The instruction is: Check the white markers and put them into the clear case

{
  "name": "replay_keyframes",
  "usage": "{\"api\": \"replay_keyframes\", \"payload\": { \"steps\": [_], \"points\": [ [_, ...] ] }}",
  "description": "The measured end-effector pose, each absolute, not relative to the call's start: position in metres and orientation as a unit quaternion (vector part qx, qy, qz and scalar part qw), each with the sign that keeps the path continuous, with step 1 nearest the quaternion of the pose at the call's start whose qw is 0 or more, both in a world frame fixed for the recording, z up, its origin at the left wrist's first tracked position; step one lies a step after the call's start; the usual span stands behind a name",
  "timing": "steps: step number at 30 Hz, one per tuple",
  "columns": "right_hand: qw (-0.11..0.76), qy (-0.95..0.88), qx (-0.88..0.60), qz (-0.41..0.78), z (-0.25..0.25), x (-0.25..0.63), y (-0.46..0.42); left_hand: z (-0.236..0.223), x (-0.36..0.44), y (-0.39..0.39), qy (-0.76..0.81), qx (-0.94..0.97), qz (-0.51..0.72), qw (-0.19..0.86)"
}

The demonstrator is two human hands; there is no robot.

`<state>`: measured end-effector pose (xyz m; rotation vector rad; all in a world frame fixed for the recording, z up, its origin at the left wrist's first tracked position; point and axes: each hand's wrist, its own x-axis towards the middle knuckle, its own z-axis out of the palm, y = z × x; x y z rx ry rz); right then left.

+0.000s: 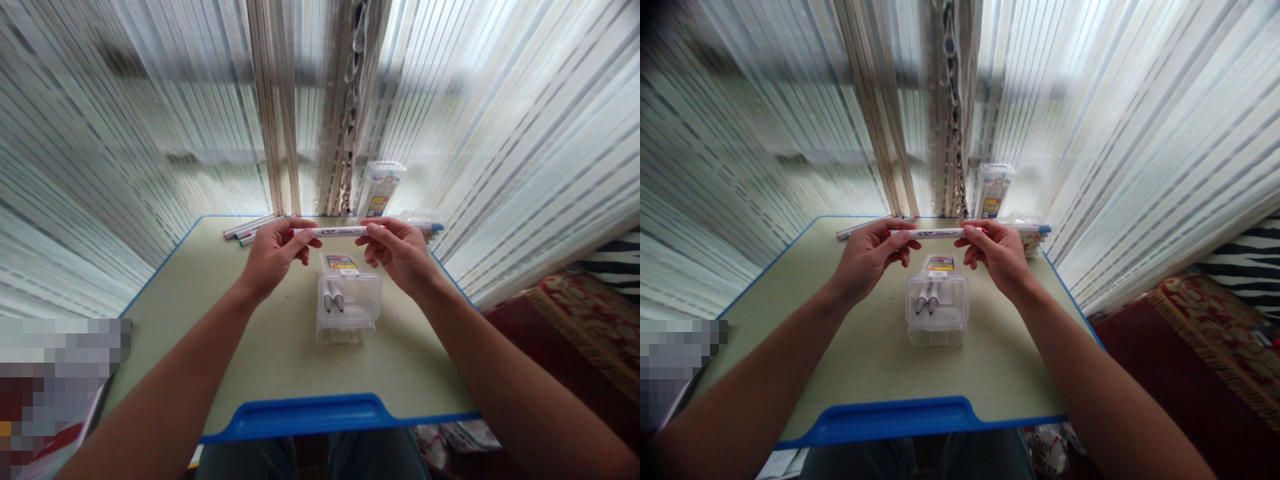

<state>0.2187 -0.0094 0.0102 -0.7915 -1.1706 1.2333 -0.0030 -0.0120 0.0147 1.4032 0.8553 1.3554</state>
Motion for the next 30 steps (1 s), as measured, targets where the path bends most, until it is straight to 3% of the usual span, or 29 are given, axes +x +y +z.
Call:
{"api": "replay_keyframes", "payload": {
  "steps": [18, 30],
  "points": [
    [0.587, -0.484, -0.333, 0.557, 0.0155, 0.2233, -0.0098, 0.0163, -0.0097, -0.008, 0.317, 0.511, 0.569, 0.561],
    [0.585, -0.498, -0.344, 0.539, 0.0128, 0.2234, -0.0074, 0.0123, -0.0083, -0.0079, 0.345, 0.579, 0.553, 0.49]
  ]
}}
